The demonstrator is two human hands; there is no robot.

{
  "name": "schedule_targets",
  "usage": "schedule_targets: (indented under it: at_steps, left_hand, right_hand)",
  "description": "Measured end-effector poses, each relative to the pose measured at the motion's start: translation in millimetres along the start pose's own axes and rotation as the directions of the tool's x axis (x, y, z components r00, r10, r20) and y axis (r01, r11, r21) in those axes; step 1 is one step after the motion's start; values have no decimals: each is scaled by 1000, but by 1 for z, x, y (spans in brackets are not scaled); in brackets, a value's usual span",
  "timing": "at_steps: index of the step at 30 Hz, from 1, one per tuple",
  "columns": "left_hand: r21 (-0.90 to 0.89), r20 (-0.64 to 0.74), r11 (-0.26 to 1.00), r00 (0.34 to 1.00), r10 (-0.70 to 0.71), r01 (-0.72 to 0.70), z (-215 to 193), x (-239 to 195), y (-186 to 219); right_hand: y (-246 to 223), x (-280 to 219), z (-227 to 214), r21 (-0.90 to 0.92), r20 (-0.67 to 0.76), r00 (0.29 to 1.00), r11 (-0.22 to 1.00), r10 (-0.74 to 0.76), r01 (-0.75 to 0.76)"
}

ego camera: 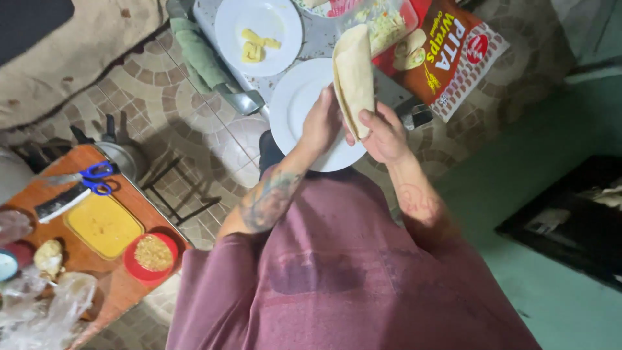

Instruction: Assembling and rolling food wraps by adding fillings like cheese and folding the tortillas on a plate.

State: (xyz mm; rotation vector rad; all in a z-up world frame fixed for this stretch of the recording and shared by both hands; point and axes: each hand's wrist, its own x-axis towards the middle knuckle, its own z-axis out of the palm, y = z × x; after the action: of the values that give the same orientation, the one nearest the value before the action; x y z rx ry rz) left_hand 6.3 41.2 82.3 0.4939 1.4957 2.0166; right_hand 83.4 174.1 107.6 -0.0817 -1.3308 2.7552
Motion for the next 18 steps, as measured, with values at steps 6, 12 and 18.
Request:
schedule_targets:
  at_steps: [6, 12, 18]
  left_hand:
    - [7, -168, 994, 980, 106, -107, 29, -4, 61]
    - [-95, -237, 982, 962, 137, -163, 8, 19, 29]
    - [-47, -332, 991, 937, 104, -126, -24, 32, 3]
  right_hand:
    - [6, 6, 20, -156, -123, 992, 987, 2, -21]
    - [20, 20, 4, -545, -114, 991, 838, -70, -4]
    - [40, 38, 4, -774, -134, 984, 632, -116, -31]
